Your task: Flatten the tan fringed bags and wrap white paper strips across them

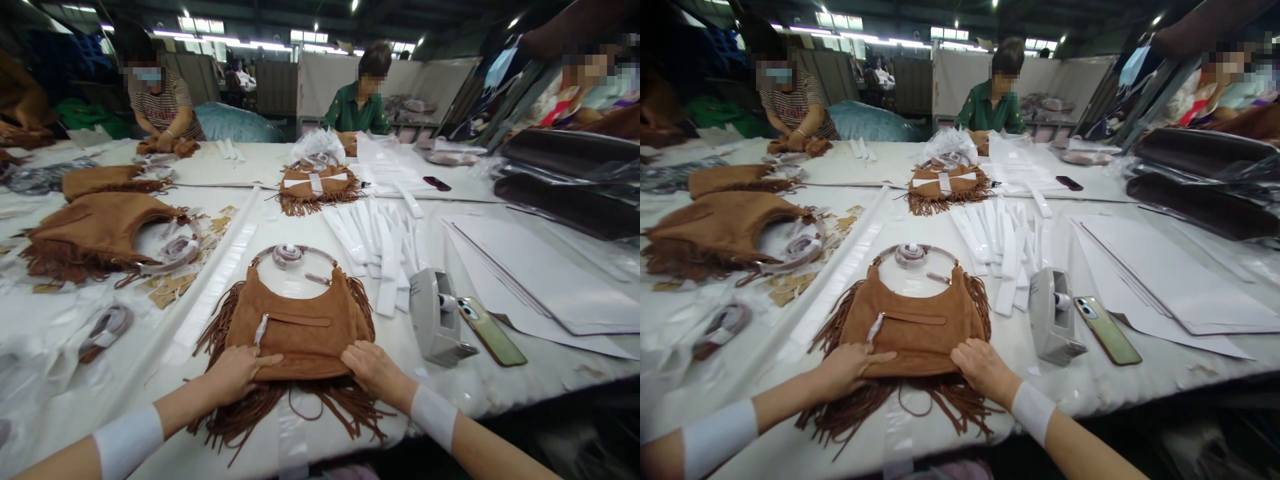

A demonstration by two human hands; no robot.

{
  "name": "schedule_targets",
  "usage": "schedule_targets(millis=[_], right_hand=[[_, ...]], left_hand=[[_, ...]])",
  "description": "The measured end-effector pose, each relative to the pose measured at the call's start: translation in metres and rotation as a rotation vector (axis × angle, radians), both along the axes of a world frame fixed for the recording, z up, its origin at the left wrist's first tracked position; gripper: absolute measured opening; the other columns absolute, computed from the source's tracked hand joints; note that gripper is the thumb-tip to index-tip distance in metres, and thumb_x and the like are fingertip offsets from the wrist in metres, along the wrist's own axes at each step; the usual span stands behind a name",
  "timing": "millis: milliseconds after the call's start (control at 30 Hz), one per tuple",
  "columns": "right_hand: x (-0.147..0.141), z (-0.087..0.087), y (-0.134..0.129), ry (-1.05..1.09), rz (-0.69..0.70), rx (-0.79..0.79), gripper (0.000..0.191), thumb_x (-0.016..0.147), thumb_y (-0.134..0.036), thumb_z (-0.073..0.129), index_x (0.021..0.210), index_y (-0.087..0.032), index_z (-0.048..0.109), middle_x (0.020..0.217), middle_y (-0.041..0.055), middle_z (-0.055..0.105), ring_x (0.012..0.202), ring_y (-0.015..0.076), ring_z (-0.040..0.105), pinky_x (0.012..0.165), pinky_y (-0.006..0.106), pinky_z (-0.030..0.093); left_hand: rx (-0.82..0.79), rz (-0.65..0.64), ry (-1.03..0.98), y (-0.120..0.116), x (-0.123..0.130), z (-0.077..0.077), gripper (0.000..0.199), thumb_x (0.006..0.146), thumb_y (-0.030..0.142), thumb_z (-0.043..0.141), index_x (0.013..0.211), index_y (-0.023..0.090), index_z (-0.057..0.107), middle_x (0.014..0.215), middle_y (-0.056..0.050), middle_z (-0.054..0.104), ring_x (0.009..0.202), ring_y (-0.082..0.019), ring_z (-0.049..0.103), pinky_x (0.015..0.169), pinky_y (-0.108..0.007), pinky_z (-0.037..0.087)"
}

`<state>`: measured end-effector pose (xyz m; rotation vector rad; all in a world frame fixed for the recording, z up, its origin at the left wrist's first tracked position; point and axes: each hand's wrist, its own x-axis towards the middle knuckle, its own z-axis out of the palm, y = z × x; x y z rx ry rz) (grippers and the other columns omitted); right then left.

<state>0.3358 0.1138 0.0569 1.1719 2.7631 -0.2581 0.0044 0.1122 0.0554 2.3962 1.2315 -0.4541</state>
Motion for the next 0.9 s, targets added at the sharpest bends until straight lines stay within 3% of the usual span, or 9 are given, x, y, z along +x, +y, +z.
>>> schedule_targets(millis=[100,167,300,433,500,567,633,767,900], right_hand=[[-0.013,0.020,-0.010,0.066,-0.102,-0.090,0.032,0.080,-0.013,0.055,0.111,-0.019,0.057,0.104,0.0079,0.058,0.094,0.0225,0.049,0.082,0.036,0.039],[-0.022,0.033,-0.015,0.119,-0.093,-0.180,0.049,0.078,-0.021,0.063,0.126,-0.024,0.051,0.112,0.0074,0.056,0.100,0.0235,0.049,0.087,0.037,0.039],[-0.038,0.045,-0.016,0.101,-0.062,-0.307,0.061,0.074,-0.033,0.071,0.131,-0.030,0.049,0.116,0.0068,0.056,0.104,0.0263,0.049,0.088,0.040,0.039],[-0.052,0.045,-0.012,-0.049,-0.147,-0.304,0.067,0.071,-0.040,0.072,0.134,-0.030,0.049,0.113,0.0118,0.056,0.102,0.0326,0.053,0.085,0.047,0.042],[-0.057,0.043,-0.008,-0.114,-0.170,-0.297,0.064,0.073,-0.042,0.070,0.133,-0.031,0.050,0.113,0.0140,0.057,0.102,0.0361,0.055,0.084,0.051,0.043],[-0.061,0.039,-0.003,-0.140,-0.169,-0.297,0.056,0.077,-0.042,0.064,0.131,-0.034,0.052,0.112,0.0141,0.058,0.100,0.0365,0.057,0.081,0.051,0.045],[-0.065,0.035,0.006,-0.138,-0.172,-0.311,0.044,0.083,-0.039,0.056,0.127,-0.036,0.055,0.108,0.0125,0.061,0.095,0.0329,0.061,0.077,0.046,0.046],[-0.070,0.031,0.025,-0.138,-0.224,-0.350,0.027,0.087,-0.035,0.051,0.108,-0.027,0.066,0.093,0.0092,0.069,0.086,0.0269,0.066,0.069,0.034,0.046],[-0.066,0.030,0.022,-0.099,-0.220,-0.314,0.019,0.088,-0.035,0.054,0.098,-0.025,0.066,0.089,0.0064,0.071,0.085,0.0246,0.067,0.070,0.032,0.045]], left_hand=[[-0.001,-0.007,0.008,0.002,0.000,-0.001,0.063,0.085,0.042,0.056,0.143,0.042,0.032,0.111,-0.009,0.061,0.098,-0.032,0.062,0.083,-0.045,0.051],[0.009,-0.020,0.029,0.003,0.000,-0.001,0.064,0.084,0.040,0.056,0.143,0.042,0.032,0.111,-0.010,0.062,0.096,-0.031,0.063,0.081,-0.043,0.052],[0.019,-0.055,0.046,0.004,0.002,0.005,0.068,0.083,0.031,0.056,0.144,0.041,0.030,0.109,-0.010,0.063,0.095,-0.031,0.064,0.079,-0.043,0.053],[-0.065,-0.052,0.040,0.008,0.016,0.024,0.085,0.070,0.054,0.069,0.144,0.040,0.030,0.112,-0.012,0.059,0.096,-0.037,0.063,0.076,-0.047,0.053],[-0.081,-0.075,-0.019,0.011,0.025,0.031,0.085,0.063,0.063,0.071,0.139,0.038,0.041,0.116,-0.012,0.056,0.098,-0.038,0.062,0.076,-0.046,0.053],[-0.100,-0.092,-0.132,0.018,0.033,0.033,0.068,0.067,0.060,0.069,0.128,0.033,0.056,0.115,-0.011,0.057,0.095,-0.033,0.063,0.078,-0.041,0.052],[-0.180,-0.037,-0.229,0.027,0.037,0.028,0.043,0.075,0.051,0.065,0.110,0.025,0.067,0.101,-0.008,0.063,0.082,-0.024,0.064,0.074,-0.033,0.051],[-0.316,0.087,-0.270,0.048,0.036,0.016,0.026,0.080,0.044,0.061,0.086,0.020,0.071,0.070,-0.001,0.066,0.059,-0.016,0.057,0.060,-0.025,0.045],[-0.310,0.109,-0.307,0.055,0.034,0.013,0.025,0.076,0.044,0.066,0.079,0.020,0.070,0.064,0.001,0.065,0.056,-0.014,0.054,0.056,-0.024,0.040]])
